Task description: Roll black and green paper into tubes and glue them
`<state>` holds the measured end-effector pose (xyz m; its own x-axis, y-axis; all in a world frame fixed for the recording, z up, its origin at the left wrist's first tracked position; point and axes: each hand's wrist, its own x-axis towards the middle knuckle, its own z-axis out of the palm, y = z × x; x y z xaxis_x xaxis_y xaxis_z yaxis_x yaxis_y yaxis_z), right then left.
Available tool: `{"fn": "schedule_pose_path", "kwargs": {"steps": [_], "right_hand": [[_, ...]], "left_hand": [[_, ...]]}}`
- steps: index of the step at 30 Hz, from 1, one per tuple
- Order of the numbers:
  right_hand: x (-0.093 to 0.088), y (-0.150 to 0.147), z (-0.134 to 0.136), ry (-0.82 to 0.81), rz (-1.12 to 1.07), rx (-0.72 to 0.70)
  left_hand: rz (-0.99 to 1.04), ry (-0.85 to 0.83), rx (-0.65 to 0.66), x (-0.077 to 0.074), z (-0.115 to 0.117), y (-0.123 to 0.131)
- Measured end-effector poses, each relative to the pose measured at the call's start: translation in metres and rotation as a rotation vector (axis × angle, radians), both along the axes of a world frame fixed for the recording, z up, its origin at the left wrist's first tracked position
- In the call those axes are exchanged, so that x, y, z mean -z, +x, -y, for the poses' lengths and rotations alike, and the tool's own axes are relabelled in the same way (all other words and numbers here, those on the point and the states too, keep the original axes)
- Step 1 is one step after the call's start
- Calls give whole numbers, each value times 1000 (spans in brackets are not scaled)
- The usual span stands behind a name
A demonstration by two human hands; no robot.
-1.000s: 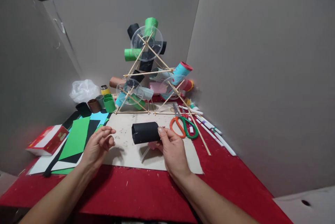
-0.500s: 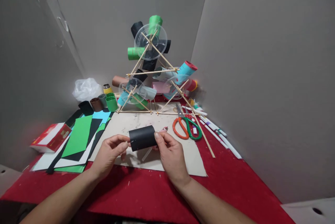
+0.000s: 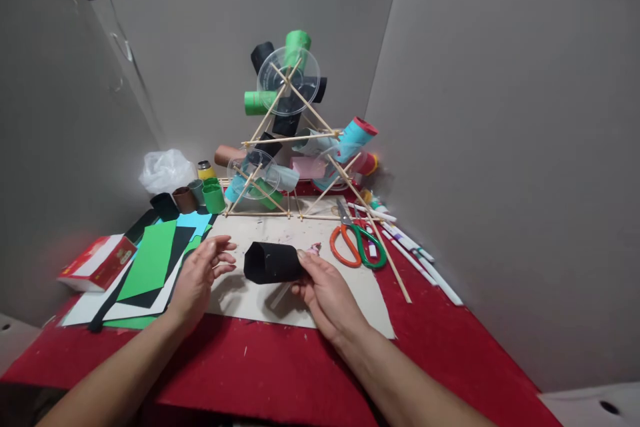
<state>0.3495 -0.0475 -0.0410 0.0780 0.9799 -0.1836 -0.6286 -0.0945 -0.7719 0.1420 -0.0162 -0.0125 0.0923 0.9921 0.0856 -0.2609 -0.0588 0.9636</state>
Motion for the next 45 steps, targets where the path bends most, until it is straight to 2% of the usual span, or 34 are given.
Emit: {"fn": "schedule_pose_path", "kwargs": {"steps": [4,7,12,14,18,21,23,29,32,35,39,42,45], "right_hand": [[6,-2,-4,-58,-100,-128],[10,-6,-5,-100,-134,-208],[11,-14,0,-135,-116,-310],[8,-15,3,-124,-88,-320],[0,-11,8,-77,29,-211],[-4,-8,9,-66,90,-121],[-6,-7,9,-70,87,-119],[-10,-7,12,-67,93,-156],[-12,-7,13,-68,105,-154],[-12,-7,13,-65,123,-154],[-10,-8,14,-61,146,-165],[-10,-7,14,-51,165,-175],[-12,-6,14,-49,175,-169]], "left_hand": [[-126,23,255,1,8,5],[-219,77,319,3,15,7],[-346,172,251,1,18,8],[-360,150,201,-2,14,5],[-406,64,175,-13,-3,-8],[-645,163,224,-21,-20,-18],[-810,240,223,-24,-30,-21],[-1033,319,161,-17,-50,-22],[-1070,340,124,-17,-48,-26],[-1057,356,56,-26,-40,-31],[-1122,544,7,-37,-26,-26],[-1306,658,68,-31,-20,-12],[-1418,583,99,-15,-20,2]]}}
